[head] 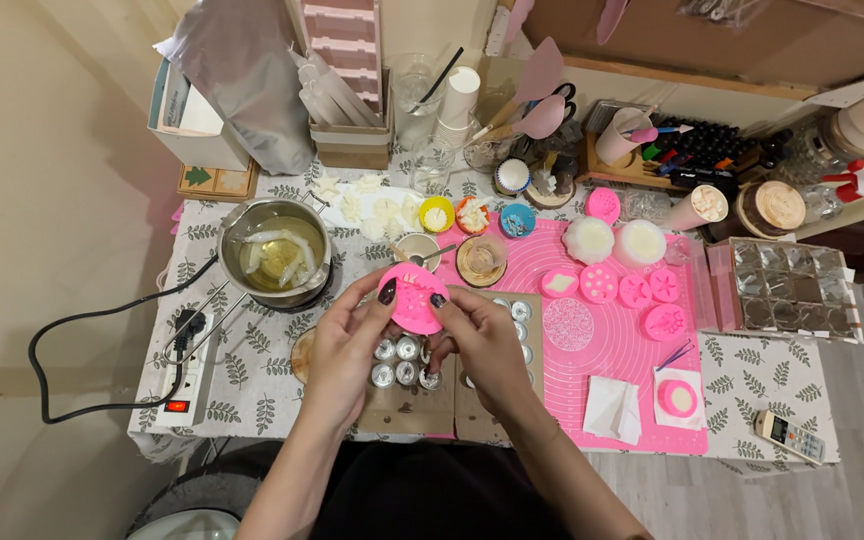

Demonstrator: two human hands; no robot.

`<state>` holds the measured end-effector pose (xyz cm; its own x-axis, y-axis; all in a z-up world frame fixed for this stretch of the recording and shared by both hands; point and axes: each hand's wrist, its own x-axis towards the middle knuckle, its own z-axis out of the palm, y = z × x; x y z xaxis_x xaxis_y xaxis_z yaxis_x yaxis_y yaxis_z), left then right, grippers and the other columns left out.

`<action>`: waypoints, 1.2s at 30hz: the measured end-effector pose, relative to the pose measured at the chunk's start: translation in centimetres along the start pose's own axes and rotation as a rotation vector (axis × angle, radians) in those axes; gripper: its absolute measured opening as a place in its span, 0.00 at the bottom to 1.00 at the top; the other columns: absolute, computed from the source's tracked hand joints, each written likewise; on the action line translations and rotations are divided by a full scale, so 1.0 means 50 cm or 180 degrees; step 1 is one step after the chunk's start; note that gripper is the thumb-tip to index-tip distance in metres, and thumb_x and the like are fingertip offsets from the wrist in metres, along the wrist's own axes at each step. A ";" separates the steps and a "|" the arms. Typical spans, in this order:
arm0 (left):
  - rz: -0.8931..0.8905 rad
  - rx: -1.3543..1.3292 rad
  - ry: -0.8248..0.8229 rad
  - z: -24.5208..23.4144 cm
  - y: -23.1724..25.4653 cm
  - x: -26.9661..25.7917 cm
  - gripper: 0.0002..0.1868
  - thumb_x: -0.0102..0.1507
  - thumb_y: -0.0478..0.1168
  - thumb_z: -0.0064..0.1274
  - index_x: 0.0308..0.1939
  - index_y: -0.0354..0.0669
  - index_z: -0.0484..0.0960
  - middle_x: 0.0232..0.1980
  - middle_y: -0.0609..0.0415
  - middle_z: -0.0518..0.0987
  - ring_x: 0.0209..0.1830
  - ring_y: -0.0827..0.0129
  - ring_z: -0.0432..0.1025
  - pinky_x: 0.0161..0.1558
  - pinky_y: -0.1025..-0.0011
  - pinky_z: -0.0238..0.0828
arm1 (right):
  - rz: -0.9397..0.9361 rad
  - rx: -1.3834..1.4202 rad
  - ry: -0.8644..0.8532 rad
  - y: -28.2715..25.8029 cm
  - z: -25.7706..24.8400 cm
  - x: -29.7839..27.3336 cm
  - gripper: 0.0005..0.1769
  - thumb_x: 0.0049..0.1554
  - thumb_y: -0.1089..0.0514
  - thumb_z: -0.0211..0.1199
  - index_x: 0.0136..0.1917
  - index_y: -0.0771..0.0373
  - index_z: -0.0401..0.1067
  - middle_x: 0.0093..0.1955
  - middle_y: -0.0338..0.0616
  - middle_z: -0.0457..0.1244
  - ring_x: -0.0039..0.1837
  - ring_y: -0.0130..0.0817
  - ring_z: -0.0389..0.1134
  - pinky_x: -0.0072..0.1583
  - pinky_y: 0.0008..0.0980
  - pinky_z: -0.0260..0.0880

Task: The recorder prepares candle decorations by melting wax and demolding small decorative wax pieces from silicone molds.

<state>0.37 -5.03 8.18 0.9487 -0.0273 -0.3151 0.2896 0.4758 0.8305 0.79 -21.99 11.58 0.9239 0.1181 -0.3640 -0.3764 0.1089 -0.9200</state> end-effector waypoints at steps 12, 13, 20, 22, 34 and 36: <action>0.0218 0.0078 -0.0179 0.016 0.008 0.005 0.23 0.69 0.38 0.47 0.66 0.28 0.73 0.55 0.52 0.82 0.51 0.77 0.76 0.55 0.77 0.73 | 0.0186 0.0931 -0.0345 0.038 -0.028 0.016 0.14 0.64 0.55 0.56 0.46 0.69 0.73 0.33 0.40 0.64 0.30 0.25 0.61 0.33 0.26 0.62; 0.0215 0.0075 -0.0178 0.017 0.009 0.005 0.23 0.69 0.38 0.47 0.66 0.28 0.73 0.55 0.52 0.82 0.51 0.77 0.76 0.55 0.77 0.73 | 0.0189 0.0929 -0.0343 0.046 -0.030 0.018 0.14 0.64 0.55 0.56 0.46 0.69 0.73 0.33 0.40 0.64 0.30 0.25 0.61 0.33 0.26 0.62; 0.0153 0.0481 -0.0110 0.013 -0.013 0.021 0.22 0.70 0.40 0.45 0.65 0.29 0.76 0.51 0.52 0.84 0.46 0.79 0.75 0.49 0.79 0.71 | 0.0174 0.0774 -0.0429 0.061 -0.026 0.026 0.16 0.65 0.52 0.55 0.49 0.70 0.73 0.34 0.41 0.65 0.30 0.27 0.64 0.33 0.27 0.66; 0.0125 0.0605 -0.0046 0.011 -0.017 0.022 0.22 0.70 0.40 0.45 0.65 0.30 0.76 0.49 0.52 0.85 0.43 0.80 0.75 0.47 0.79 0.71 | 0.0099 0.0570 -0.0383 0.068 -0.024 0.029 0.16 0.65 0.53 0.55 0.49 0.70 0.73 0.34 0.42 0.65 0.30 0.28 0.65 0.34 0.28 0.68; 0.0709 0.1432 0.0130 0.050 -0.022 0.002 0.19 0.69 0.39 0.48 0.61 0.33 0.78 0.43 0.65 0.84 0.40 0.90 0.73 0.42 0.86 0.71 | -0.1242 -0.1346 0.0168 0.011 -0.029 0.031 0.22 0.57 0.61 0.64 0.64 0.67 0.73 0.59 0.43 0.67 0.52 0.25 0.68 0.51 0.23 0.73; 0.0175 0.1901 0.0302 0.052 -0.020 -0.002 0.21 0.69 0.40 0.49 0.65 0.39 0.80 0.29 0.61 0.73 0.25 0.82 0.58 0.26 0.78 0.55 | -0.1228 -0.0963 -0.0078 0.021 -0.044 0.040 0.20 0.58 0.62 0.63 0.63 0.69 0.72 0.57 0.42 0.69 0.56 0.21 0.70 0.56 0.21 0.74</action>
<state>0.33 -7.80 8.59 0.9567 0.0747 -0.2813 0.2879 -0.1022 0.9522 2.42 -23.82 9.58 0.9887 0.1491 0.0119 0.0333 -0.1420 -0.9893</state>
